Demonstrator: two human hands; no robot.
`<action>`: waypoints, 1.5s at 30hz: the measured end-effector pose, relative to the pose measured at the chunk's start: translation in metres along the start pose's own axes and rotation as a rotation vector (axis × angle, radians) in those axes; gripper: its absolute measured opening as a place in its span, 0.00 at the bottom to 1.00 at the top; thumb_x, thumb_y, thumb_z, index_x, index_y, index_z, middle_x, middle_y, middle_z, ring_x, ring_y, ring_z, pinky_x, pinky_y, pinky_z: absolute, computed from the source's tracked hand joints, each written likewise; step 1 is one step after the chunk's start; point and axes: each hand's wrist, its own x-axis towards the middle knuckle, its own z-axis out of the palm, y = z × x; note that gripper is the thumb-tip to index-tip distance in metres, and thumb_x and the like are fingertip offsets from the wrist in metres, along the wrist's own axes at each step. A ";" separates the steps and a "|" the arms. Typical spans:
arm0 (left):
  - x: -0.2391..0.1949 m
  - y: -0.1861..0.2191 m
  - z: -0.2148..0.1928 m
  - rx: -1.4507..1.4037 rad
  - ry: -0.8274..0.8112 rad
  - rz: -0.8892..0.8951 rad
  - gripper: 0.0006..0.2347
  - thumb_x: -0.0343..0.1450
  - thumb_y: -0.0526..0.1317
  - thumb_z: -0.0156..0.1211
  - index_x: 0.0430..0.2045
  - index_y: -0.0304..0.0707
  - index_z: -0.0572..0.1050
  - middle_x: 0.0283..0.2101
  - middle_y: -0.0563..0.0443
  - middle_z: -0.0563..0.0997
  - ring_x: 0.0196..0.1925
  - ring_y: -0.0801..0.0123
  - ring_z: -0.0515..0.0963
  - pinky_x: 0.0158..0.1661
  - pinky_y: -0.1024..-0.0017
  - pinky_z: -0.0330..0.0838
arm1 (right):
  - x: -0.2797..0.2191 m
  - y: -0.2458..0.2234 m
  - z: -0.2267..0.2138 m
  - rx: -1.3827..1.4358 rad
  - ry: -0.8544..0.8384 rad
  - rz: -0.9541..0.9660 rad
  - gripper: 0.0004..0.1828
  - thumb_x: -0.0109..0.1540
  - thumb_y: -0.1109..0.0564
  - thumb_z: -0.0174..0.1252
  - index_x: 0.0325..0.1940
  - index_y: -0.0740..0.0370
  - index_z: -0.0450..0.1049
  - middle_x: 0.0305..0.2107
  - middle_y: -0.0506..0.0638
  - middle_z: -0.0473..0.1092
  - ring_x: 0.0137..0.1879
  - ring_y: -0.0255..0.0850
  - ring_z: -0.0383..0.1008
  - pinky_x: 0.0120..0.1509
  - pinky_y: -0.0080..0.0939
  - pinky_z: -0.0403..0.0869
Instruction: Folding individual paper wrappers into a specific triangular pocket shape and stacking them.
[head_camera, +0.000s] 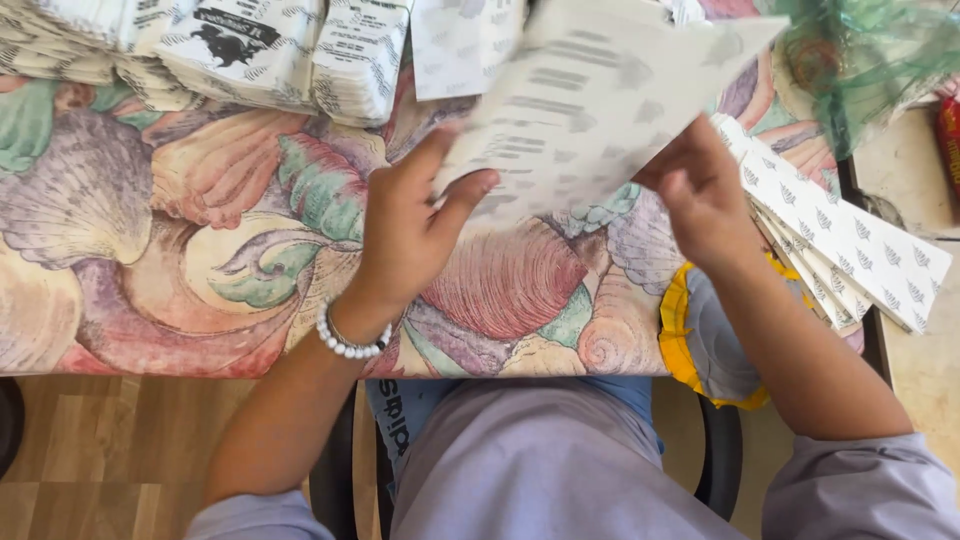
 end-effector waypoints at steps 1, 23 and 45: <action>-0.003 0.001 0.000 0.004 0.007 0.003 0.14 0.79 0.40 0.57 0.55 0.31 0.72 0.32 0.52 0.82 0.19 0.79 0.69 0.17 0.81 0.57 | 0.002 0.005 0.005 -0.001 -0.005 -0.007 0.20 0.74 0.56 0.42 0.67 0.69 0.58 0.49 0.57 0.70 0.58 0.47 0.75 0.73 0.51 0.78; -0.025 0.015 -0.066 -0.632 -0.155 -0.217 0.37 0.69 0.66 0.52 0.63 0.31 0.63 0.61 0.36 0.76 0.60 0.54 0.81 0.62 0.63 0.80 | 0.112 -0.119 0.030 -0.970 -1.035 0.233 0.21 0.62 0.45 0.58 0.59 0.45 0.75 0.45 0.42 0.81 0.44 0.44 0.82 0.48 0.47 0.74; -0.050 -0.074 -0.013 0.373 -0.122 -0.217 0.05 0.72 0.28 0.56 0.34 0.32 0.80 0.36 0.45 0.80 0.37 0.54 0.79 0.34 0.60 0.72 | 0.014 -0.039 0.083 -0.843 -0.402 -0.546 0.13 0.65 0.52 0.67 0.49 0.62 0.81 0.39 0.53 0.78 0.45 0.43 0.79 0.49 0.39 0.82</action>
